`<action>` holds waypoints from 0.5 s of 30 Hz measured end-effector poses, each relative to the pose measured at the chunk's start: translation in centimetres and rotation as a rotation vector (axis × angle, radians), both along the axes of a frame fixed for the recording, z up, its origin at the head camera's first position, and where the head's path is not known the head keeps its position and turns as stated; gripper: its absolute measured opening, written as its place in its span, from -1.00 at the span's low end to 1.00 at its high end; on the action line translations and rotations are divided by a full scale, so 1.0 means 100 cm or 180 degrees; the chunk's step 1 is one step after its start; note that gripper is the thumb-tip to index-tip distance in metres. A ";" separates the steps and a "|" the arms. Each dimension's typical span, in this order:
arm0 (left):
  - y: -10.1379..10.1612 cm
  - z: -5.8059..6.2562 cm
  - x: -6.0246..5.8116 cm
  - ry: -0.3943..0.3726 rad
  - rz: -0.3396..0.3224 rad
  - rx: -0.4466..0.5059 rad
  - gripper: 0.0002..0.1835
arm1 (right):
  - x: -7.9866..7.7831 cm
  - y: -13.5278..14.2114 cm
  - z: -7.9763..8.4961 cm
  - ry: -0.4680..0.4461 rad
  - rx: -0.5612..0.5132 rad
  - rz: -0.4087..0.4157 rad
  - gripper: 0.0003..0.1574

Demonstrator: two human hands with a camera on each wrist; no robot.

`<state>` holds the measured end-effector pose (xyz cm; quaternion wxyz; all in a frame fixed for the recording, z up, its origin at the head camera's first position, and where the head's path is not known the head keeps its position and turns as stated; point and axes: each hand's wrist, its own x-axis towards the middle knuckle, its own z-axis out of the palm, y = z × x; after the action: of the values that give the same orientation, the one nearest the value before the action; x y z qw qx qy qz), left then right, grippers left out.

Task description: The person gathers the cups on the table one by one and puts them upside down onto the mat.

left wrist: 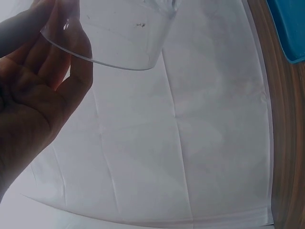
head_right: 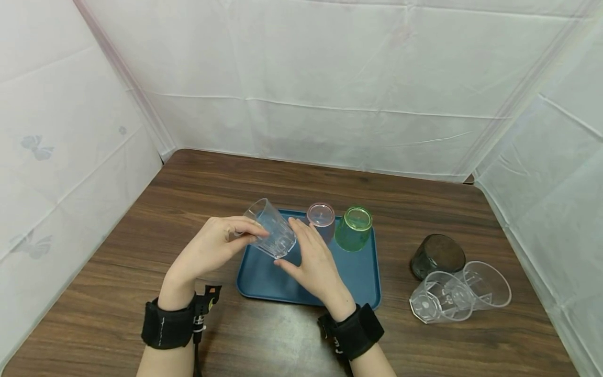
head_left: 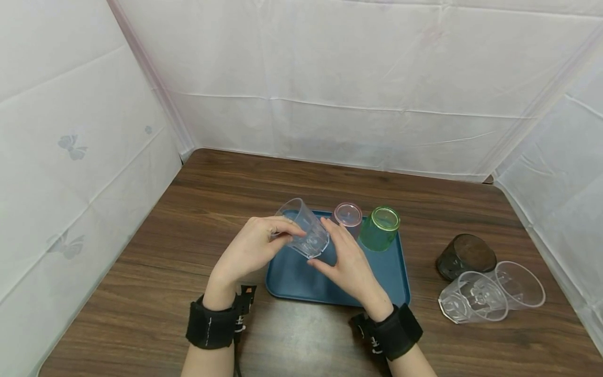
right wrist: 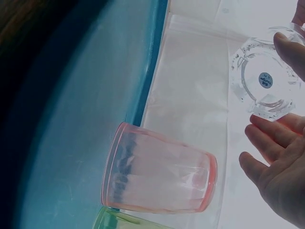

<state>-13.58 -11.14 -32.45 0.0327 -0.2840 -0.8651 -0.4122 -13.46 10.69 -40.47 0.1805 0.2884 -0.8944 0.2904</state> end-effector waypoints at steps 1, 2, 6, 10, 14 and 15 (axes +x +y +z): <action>0.000 0.000 0.000 -0.0004 -0.0003 0.0015 -0.77 | 0.000 0.000 0.000 -0.0002 -0.0006 -0.0006 0.06; 0.000 0.000 0.000 -0.0005 -0.0003 0.0024 -0.77 | 0.000 0.000 0.000 -0.0003 -0.0010 -0.0010 0.06; 0.002 0.000 0.000 0.0023 -0.0016 0.0041 -0.76 | 0.000 0.000 0.001 -0.0019 -0.0041 -0.0017 0.07; 0.003 0.000 0.000 0.0044 -0.0054 0.0049 -0.77 | 0.001 0.000 0.001 -0.0060 -0.0058 -0.0031 0.08; 0.004 0.000 0.001 0.0025 -0.0072 0.0039 -0.77 | 0.001 -0.001 0.001 -0.0126 -0.0072 -0.0044 0.07; 0.004 0.000 0.001 0.0014 -0.0071 0.0030 -0.77 | 0.001 -0.001 0.001 -0.0144 -0.0079 -0.0045 0.06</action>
<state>-13.52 -10.79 -32.48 0.0314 -0.2943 -0.8599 -0.4160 -13.34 10.61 -40.38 0.1659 0.2732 -0.8966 0.3066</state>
